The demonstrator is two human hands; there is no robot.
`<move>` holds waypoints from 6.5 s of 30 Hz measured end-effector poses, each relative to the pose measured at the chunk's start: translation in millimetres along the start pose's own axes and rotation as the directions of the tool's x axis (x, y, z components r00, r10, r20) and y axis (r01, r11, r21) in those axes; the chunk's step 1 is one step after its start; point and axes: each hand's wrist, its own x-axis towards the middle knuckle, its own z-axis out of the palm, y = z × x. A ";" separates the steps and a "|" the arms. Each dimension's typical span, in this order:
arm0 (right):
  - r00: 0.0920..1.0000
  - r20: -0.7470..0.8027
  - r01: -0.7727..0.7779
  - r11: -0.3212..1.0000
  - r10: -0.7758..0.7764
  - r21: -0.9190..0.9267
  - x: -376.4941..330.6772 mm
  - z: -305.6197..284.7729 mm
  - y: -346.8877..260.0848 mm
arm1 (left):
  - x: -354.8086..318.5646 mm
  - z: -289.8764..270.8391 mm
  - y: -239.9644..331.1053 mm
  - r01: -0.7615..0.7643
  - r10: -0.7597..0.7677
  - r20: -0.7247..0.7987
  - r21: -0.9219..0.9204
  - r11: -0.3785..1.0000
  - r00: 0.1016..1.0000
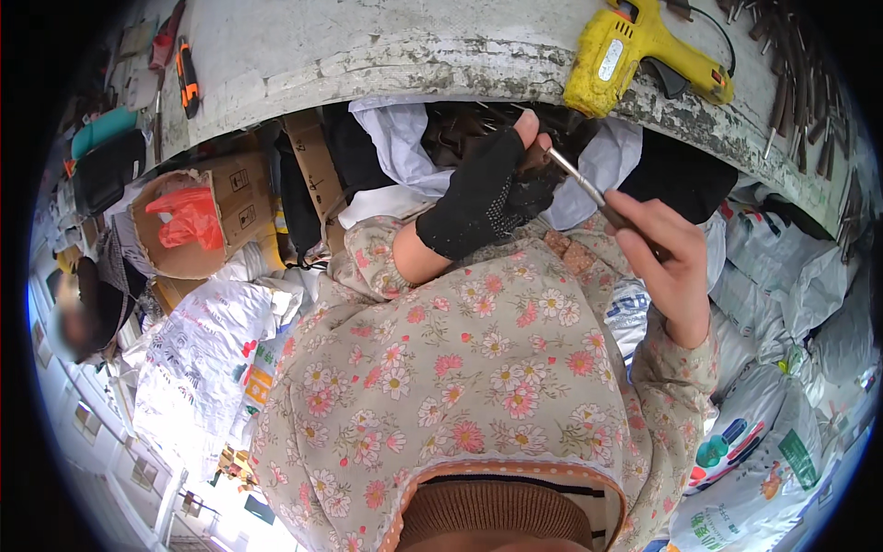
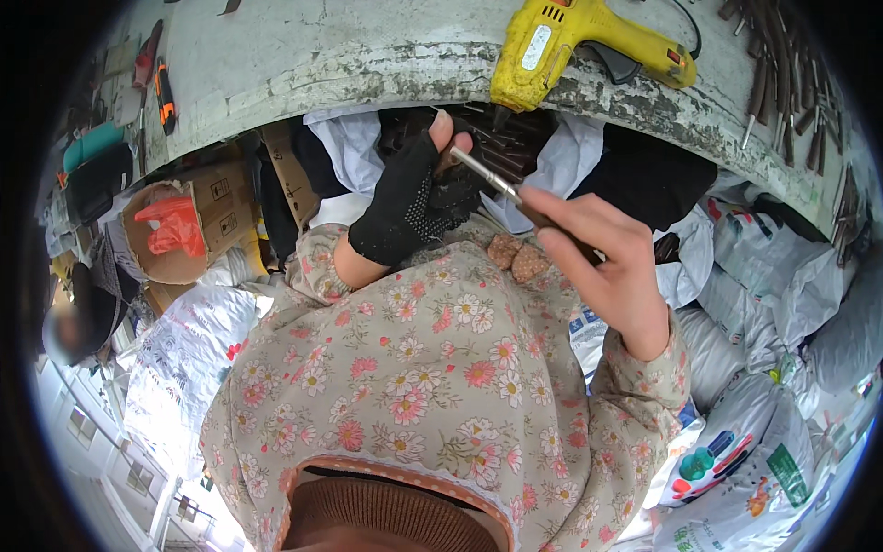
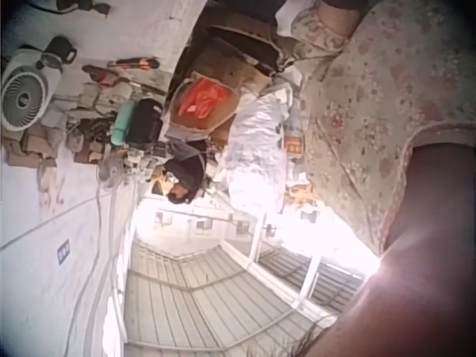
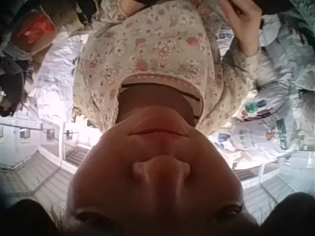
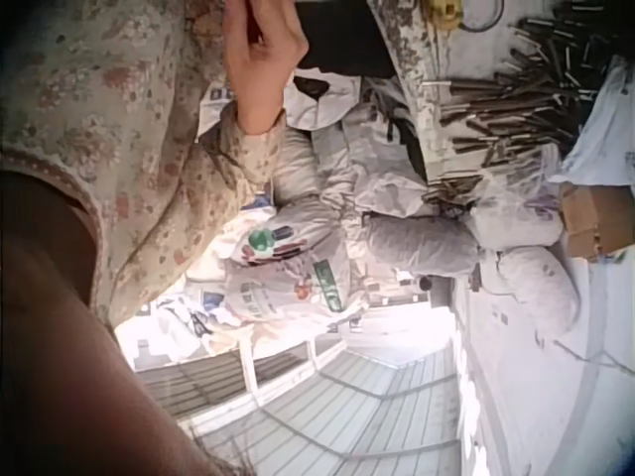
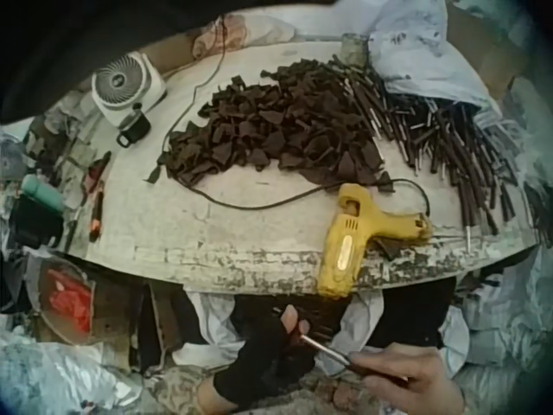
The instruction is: Assembling small brown sleeves onto components and using a heat gun for processing at a factory workbench.
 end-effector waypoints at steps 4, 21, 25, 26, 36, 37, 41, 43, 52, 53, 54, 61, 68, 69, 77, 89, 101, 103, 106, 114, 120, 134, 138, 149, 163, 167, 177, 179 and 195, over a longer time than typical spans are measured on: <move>1.000 -0.012 -0.014 1.000 0.014 0.009 -3.1 1.1 -4.9 | -3.5 -1.5 1.4 0.070 -0.071 0.075 0.021 0.997 0.995; 0.997 0.080 0.019 0.958 0.004 -0.288 11.0 4.4 -31.8 | -14.4 -4.5 7.7 -0.338 0.350 0.118 0.655 0.675 0.929; 0.997 0.074 0.023 0.964 -0.003 -0.264 14.6 10.3 -18.1 | -11.7 -2.1 9.1 -0.246 0.325 0.005 0.663 0.707 0.946; 0.998 0.062 0.010 0.978 0.003 -0.207 15.3 10.0 -12.7 | -9.1 -4.4 10.6 -0.245 0.327 0.000 0.664 0.707 0.945; 0.999 0.007 -0.030 0.997 0.031 -0.070 19.1 38.0 38.1 | -3.1 -33.8 22.7 -0.640 0.346 0.785 0.620 -0.454 0.514; 1.000 -0.017 -0.007 0.992 0.005 -0.123 23.5 44.5 44.8 | -7.2 -35.0 22.9 -0.500 0.349 0.807 0.575 -0.648 0.476; 0.998 -0.032 0.040 0.925 -0.057 -0.377 42.5 71.3 96.1 | 0.4 -22.3 48.6 -0.581 0.389 0.830 0.558 -0.592 0.400; 0.983 -0.023 0.147 0.867 -0.180 -0.477 59.7 80.2 120.1 | 17.2 2.0 78.6 -0.666 0.478 0.791 0.594 -0.450 0.382; 0.988 0.152 0.045 0.942 0.006 -0.332 48.1 25.7 90.2 | 165.9 77.5 123.0 -0.385 0.381 0.834 0.529 -0.756 0.398; 0.940 0.301 -0.110 0.977 0.161 -0.181 40.3 3.8 74.2 | 170.5 82.4 123.1 -0.364 0.366 0.821 0.535 -0.763 0.438; 0.965 0.241 -0.058 0.981 0.103 -0.184 34.0 -17.8 58.3 | 168.5 85.3 124.0 -0.344 0.370 0.801 0.553 -0.759 0.471; 0.753 -0.654 -0.482 0.734 0.067 -0.479 39.7 -155.8 60.9 | 113.5 47.5 135.8 -0.682 0.397 0.705 0.696 -0.224 0.588; 0.732 -0.676 -0.634 0.447 0.084 -0.631 75.7 -220.6 139.5 | 22.0 6.4 96.3 -0.344 0.379 0.216 0.886 0.311 0.900; 0.717 -0.683 -0.662 0.440 0.139 -0.606 81.1 -218.1 139.0 | 20.1 -0.9 92.1 -0.332 0.386 0.199 0.889 0.315 0.901; 0.789 -0.588 -0.050 0.973 0.177 0.225 50.1 -161.7 98.7 | 1.6 -26.0 29.2 -0.527 0.508 0.289 0.739 0.421 0.811; 0.891 -0.355 -0.028 0.745 -0.284 -0.666 87.1 -52.0 53.0 | 4.8 -28.8 -6.5 -0.343 0.348 0.130 0.659 0.669 0.929; 0.915 -0.255 -0.008 0.619 -0.312 -0.786 97.8 -76.0 65.2 | 14.2 -21.0 -12.2 -0.369 0.348 0.155 0.590 0.718 0.925; 0.919 -0.243 -0.004 0.609 -0.311 -0.793 98.6 -76.4 61.7 | 15.9 -23.6 -13.1 -0.399 0.393 0.167 0.657 0.640 0.904; 0.935 -0.275 -0.052 0.680 -0.224 -0.732 98.9 -74.1 54.0 | 13.9 -23.4 -12.4 -0.413 0.440 0.161 0.710 0.571 0.884; 0.866 -0.259 0.125 0.688 -0.427 -0.715 75.1 -46.6 55.1 | -1.2 -14.6 1.0 -0.370 0.393 0.110 0.627 0.685 0.913; 0.979 0.054 -0.204 0.972 0.199 0.116 13.2 -2.8 -2.4 | 6.5 -17.4 0.8 -0.069 0.069 -0.059 0.014 0.998 0.996; 0.990 0.143 0.023 0.985 0.002 -0.174 14.2 -1.3 -12.9 | -2.1 -1.5 5.5 -0.025 0.030 -0.175 0.029 0.999 0.984; 0.997 0.067 -0.020 0.992 0.028 -0.127 12.9 -2.1 -15.4 | -4.5 -11.3 13.9 0.083 -0.082 -0.016 0.025 0.996 0.996; 0.985 0.169 0.036 0.934 0.026 -0.355 18.4 0.2 -30.7 | -13.1 -13.4 2.2 -0.348 0.420 0.064 0.676 0.649 0.906; 0.989 0.144 -0.020 0.997 0.031 -0.077 37.4 52.6 45.2 | 1.4 -80.5 13.5 -0.615 0.428 0.566 0.788 -0.029 0.705; 0.999 0.035 0.019 0.981 -0.012 -0.192 42.1 75.4 68.8 | -15.8 -51.3 34.1 -0.445 0.432 0.782 0.616 -0.650 0.449; 0.982 0.062 0.174 0.747 -0.176 -0.642 63.5 69.3 107.6 | 121.0 38.6 156.2 -0.297 0.467 0.805 0.576 -0.762 0.365; 0.975 0.201 0.184 0.855 -0.096 -0.484 55.2 47.5 97.9 | 139.0 42.7 172.8 -0.114 0.425 0.763 0.538 -0.835 0.488; 0.652 -0.758 -0.581 0.629 -0.022 -0.517 155.5 -268.4 148.1 | 43.3 28.0 96.2 -0.573 0.666 0.327 0.798 0.185 0.670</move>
